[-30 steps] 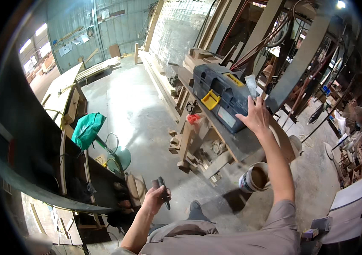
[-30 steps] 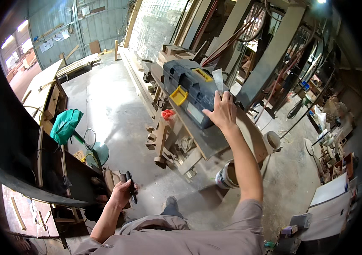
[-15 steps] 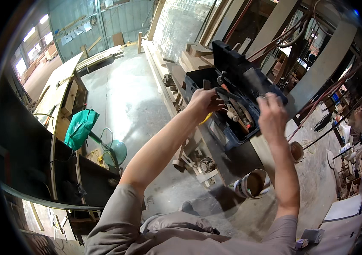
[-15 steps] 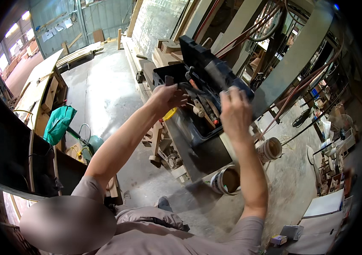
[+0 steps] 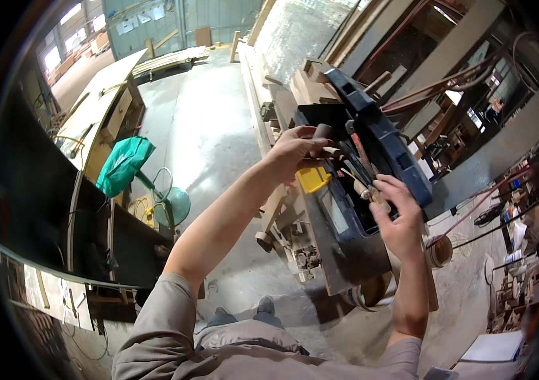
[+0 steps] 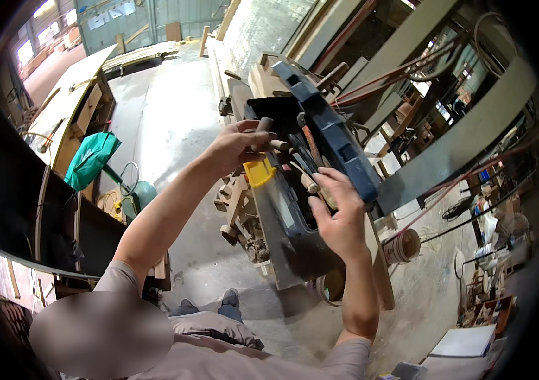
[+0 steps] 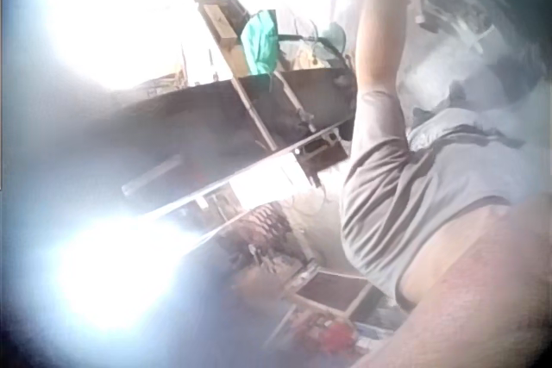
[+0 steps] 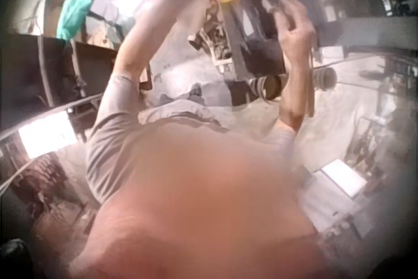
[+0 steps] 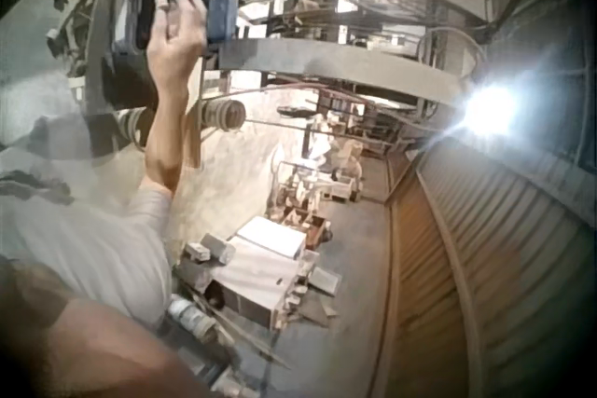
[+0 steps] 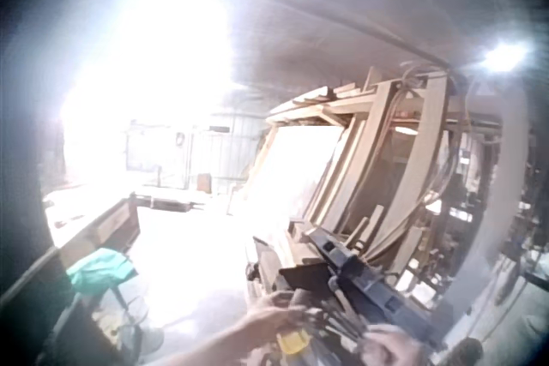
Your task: The person moves around a workshop, handling small wooden pieces and wiping a workbench with a cloth. They then walk to a pile of debris on the floor, squat down, and gather the scattered material into a bundle by hand.
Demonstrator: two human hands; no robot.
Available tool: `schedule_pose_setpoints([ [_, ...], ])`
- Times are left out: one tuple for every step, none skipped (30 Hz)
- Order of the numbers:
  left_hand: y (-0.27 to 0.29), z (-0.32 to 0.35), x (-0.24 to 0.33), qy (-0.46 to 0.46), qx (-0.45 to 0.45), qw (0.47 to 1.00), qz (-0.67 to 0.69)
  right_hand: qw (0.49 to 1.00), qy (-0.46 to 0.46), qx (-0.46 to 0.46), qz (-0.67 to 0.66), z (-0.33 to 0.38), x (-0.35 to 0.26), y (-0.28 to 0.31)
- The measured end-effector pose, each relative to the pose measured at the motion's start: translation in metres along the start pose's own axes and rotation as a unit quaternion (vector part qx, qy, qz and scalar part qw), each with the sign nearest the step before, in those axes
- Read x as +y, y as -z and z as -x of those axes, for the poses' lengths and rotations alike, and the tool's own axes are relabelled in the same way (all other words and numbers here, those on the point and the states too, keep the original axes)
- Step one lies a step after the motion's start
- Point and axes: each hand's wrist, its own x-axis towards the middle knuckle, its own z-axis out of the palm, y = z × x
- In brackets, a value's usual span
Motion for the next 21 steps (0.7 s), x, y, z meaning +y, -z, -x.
schedule_pose_setpoints([
  [0.0,0.004,-0.001,-0.015,0.006,1.0,-0.024,0.999,0.005,0.033,0.007,-0.002,0.005,-0.001],
  [0.001,0.007,-0.003,-0.029,0.013,0.998,-0.048,0.997,0.034,0.049,0.052,-0.002,0.003,0.004],
  [0.004,0.01,-0.006,-0.032,-0.004,0.999,-0.015,0.998,0.019,0.051,0.032,-0.001,0.001,0.004],
  [0.005,0.015,-0.009,-0.039,0.019,0.998,-0.042,0.999,0.004,0.053,0.013,0.001,-0.002,0.003],
  [0.007,0.021,-0.009,-0.029,0.018,0.999,-0.009,0.999,0.007,0.053,0.006,0.003,-0.004,0.001],
  [0.009,0.028,-0.011,-0.016,0.016,0.999,0.026,0.999,-0.003,0.035,-0.017,0.007,-0.006,-0.002],
  [0.011,0.034,-0.013,-0.022,-0.004,0.998,0.064,0.999,-0.013,0.017,-0.039,0.011,-0.008,-0.005],
  [0.012,0.044,-0.013,-0.011,0.009,0.997,0.078,0.998,-0.022,-0.001,-0.061,0.016,-0.011,-0.008],
  [0.015,0.052,-0.016,-0.016,0.004,0.994,0.108,0.995,-0.039,-0.017,-0.085,0.021,-0.013,-0.011],
  [0.018,0.06,-0.017,-0.022,-0.001,0.99,0.138,0.99,-0.061,-0.044,-0.116,0.027,-0.017,-0.012],
  [0.021,0.069,-0.016,-0.026,0.009,0.991,0.127,0.988,-0.081,-0.059,-0.115,0.034,-0.021,-0.014],
  [0.026,0.082,-0.013,-0.029,0.021,0.993,0.116,0.985,-0.101,-0.074,-0.117,0.039,-0.028,-0.019],
  [0.033,0.094,-0.011,-0.033,0.035,0.993,0.105,0.994,-0.069,-0.06,-0.056,0.034,-0.038,-0.024],
  [0.043,0.101,-0.011,-0.038,0.035,0.995,0.083,0.998,-0.035,-0.046,0.003,0.026,-0.048,-0.031],
  [0.055,0.11,-0.013,-0.044,0.036,0.996,0.063,0.997,0.0,-0.027,0.076,0.022,-0.049,-0.039],
  [0.067,0.126,-0.007,-0.052,0.048,0.997,0.041,0.991,0.006,-0.032,0.131,0.02,-0.041,-0.044],
  [0.07,0.149,-0.003,-0.023,0.067,0.997,-0.037,0.985,0.023,-0.023,0.172,0.022,-0.043,-0.045],
  [0.073,0.164,-0.012,-0.027,0.07,0.997,-0.037,0.984,0.032,0.006,0.177,0.029,-0.045,-0.043],
  [0.086,0.175,-0.035,-0.042,0.062,0.99,-0.117,0.985,0.033,0.017,0.166,0.038,-0.049,-0.045],
  [0.101,0.2,-0.051,-0.067,0.02,0.979,-0.191,0.996,-0.009,0.006,0.094,0.049,-0.077,-0.056],
  [0.121,0.23,-0.086,-0.192,0.057,0.931,-0.306,0.993,0.005,-0.052,0.102,0.057,-0.118,-0.083],
])
